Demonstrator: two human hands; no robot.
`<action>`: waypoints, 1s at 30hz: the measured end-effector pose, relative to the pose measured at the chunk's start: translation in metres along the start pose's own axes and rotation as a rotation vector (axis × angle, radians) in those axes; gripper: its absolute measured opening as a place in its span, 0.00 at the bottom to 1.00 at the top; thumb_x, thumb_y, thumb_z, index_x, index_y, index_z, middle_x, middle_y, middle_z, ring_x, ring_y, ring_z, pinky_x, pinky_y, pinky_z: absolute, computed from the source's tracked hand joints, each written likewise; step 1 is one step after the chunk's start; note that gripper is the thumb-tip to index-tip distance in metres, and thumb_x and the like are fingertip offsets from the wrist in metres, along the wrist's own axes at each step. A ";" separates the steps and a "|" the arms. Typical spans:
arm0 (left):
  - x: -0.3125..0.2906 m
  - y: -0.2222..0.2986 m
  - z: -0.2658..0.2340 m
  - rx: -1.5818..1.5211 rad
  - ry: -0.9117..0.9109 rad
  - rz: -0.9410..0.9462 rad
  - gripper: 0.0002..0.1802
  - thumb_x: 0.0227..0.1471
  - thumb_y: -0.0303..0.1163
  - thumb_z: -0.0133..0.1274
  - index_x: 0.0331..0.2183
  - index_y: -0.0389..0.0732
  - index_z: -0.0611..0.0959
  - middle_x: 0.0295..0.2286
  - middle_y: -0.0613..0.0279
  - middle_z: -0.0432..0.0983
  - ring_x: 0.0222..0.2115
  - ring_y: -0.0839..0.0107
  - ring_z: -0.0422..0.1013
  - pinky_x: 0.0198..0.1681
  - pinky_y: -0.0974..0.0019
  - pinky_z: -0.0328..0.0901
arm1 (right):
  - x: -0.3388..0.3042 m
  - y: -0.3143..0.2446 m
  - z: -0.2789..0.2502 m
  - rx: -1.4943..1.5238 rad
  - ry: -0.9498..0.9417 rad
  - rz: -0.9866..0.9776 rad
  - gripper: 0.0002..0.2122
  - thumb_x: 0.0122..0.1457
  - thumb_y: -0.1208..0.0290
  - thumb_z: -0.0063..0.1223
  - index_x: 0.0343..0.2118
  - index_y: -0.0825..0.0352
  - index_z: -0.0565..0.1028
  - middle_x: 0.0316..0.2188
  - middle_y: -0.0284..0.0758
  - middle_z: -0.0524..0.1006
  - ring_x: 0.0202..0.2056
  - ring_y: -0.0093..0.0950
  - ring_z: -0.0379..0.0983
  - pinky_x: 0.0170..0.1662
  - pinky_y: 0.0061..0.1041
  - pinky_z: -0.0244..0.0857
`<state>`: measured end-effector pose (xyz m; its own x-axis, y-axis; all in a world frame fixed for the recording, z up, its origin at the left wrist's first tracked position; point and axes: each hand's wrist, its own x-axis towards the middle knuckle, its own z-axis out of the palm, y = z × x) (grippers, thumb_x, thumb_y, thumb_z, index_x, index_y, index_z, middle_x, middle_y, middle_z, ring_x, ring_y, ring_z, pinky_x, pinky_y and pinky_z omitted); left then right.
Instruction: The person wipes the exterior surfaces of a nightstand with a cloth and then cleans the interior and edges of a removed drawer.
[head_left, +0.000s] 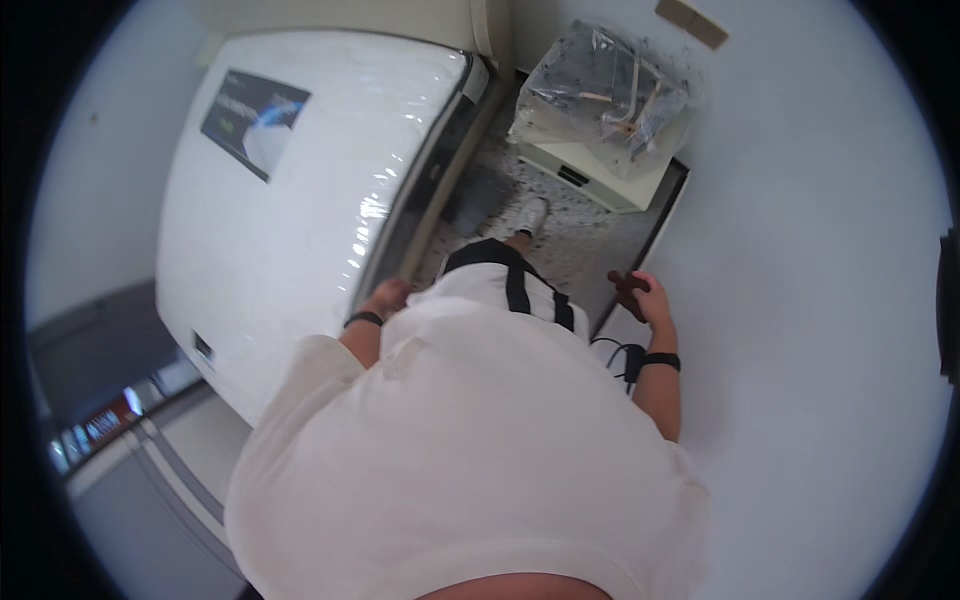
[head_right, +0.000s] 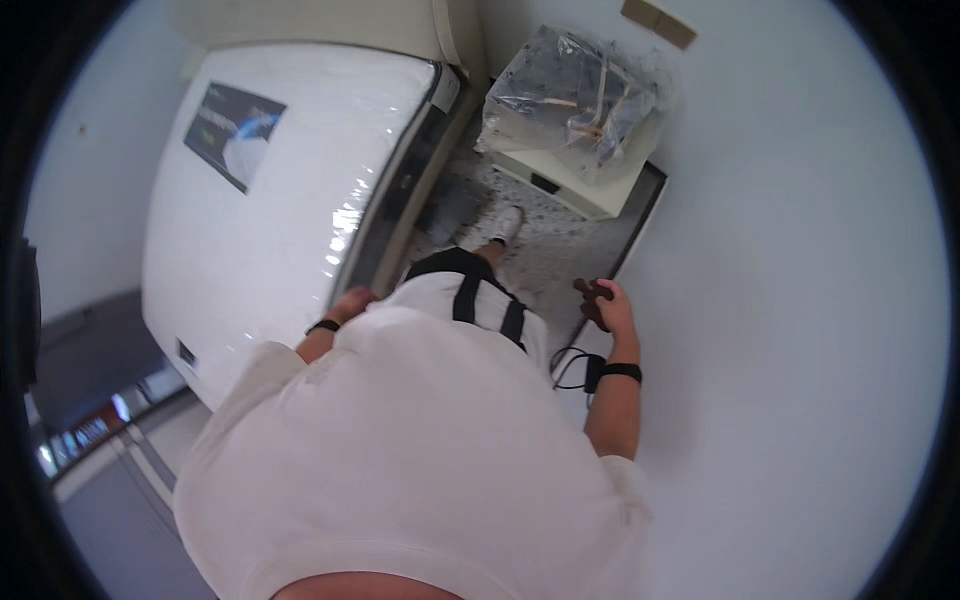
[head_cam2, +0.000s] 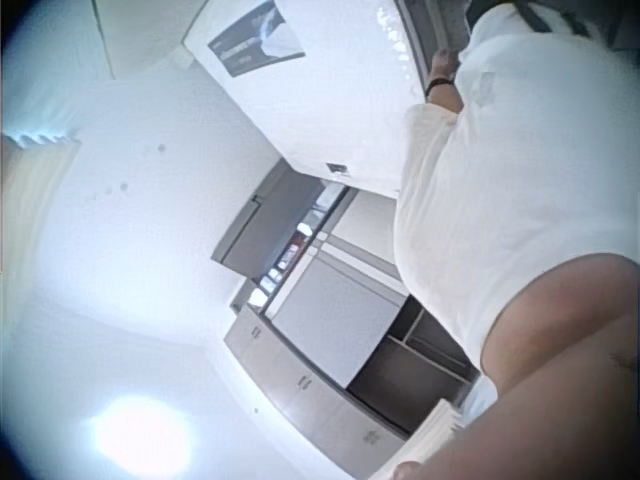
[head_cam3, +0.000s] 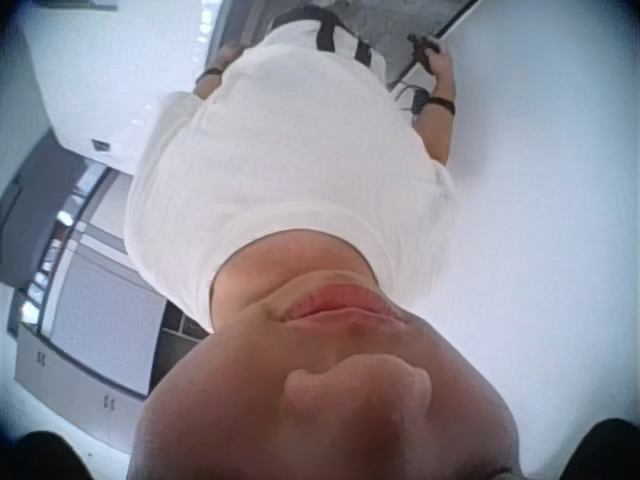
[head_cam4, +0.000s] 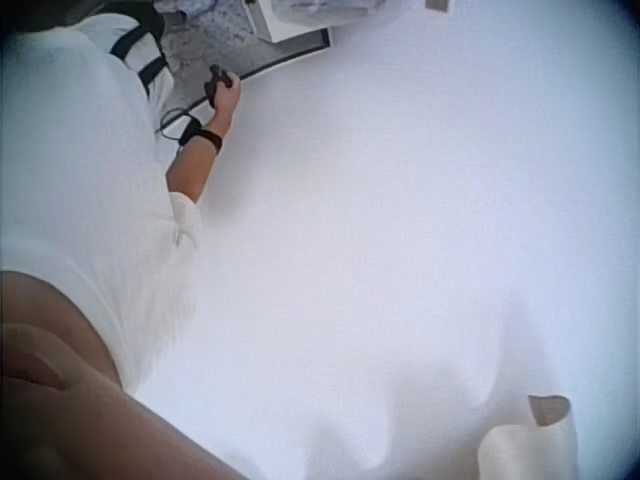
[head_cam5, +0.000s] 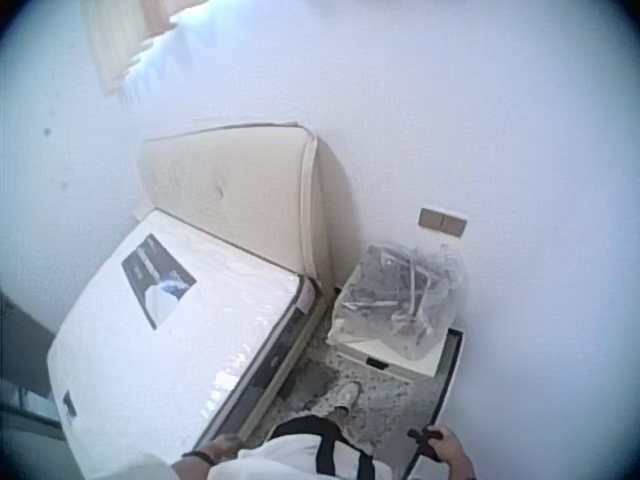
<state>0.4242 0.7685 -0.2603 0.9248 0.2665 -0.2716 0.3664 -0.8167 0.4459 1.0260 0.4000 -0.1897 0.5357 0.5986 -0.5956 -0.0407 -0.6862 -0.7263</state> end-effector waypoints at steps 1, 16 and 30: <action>0.022 0.020 -0.008 -0.529 -0.186 -0.416 0.10 0.59 0.38 0.49 0.39 0.46 0.80 0.28 0.63 0.78 0.26 0.67 0.74 0.28 0.60 0.69 | -0.018 0.042 -0.006 0.116 0.012 0.019 0.19 0.52 0.78 0.52 0.50 0.64 0.75 0.46 0.39 0.78 0.50 0.36 0.74 0.54 0.33 0.67; 0.168 -0.009 -0.170 -0.427 -0.347 -0.440 0.13 0.59 0.37 0.48 0.40 0.41 0.82 0.29 0.60 0.81 0.30 0.69 0.76 0.33 0.65 0.69 | -0.200 0.112 0.145 0.250 0.290 0.348 0.16 0.48 0.86 0.41 0.38 0.66 0.78 0.33 0.38 0.80 0.37 0.32 0.77 0.45 0.30 0.71; 0.203 -0.022 -0.214 0.070 -0.854 0.158 0.12 0.57 0.39 0.49 0.39 0.43 0.79 0.34 0.50 0.81 0.39 0.47 0.76 0.43 0.53 0.69 | -0.390 0.031 0.367 0.308 0.831 0.726 0.12 0.59 0.63 0.58 0.33 0.69 0.79 0.28 0.38 0.81 0.33 0.29 0.76 0.40 0.30 0.69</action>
<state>0.6259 0.9497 -0.1429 0.5600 -0.3047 -0.7705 0.2076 -0.8487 0.4865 0.5064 0.2965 -0.1056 0.6886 -0.4344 -0.5807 -0.7115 -0.5595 -0.4251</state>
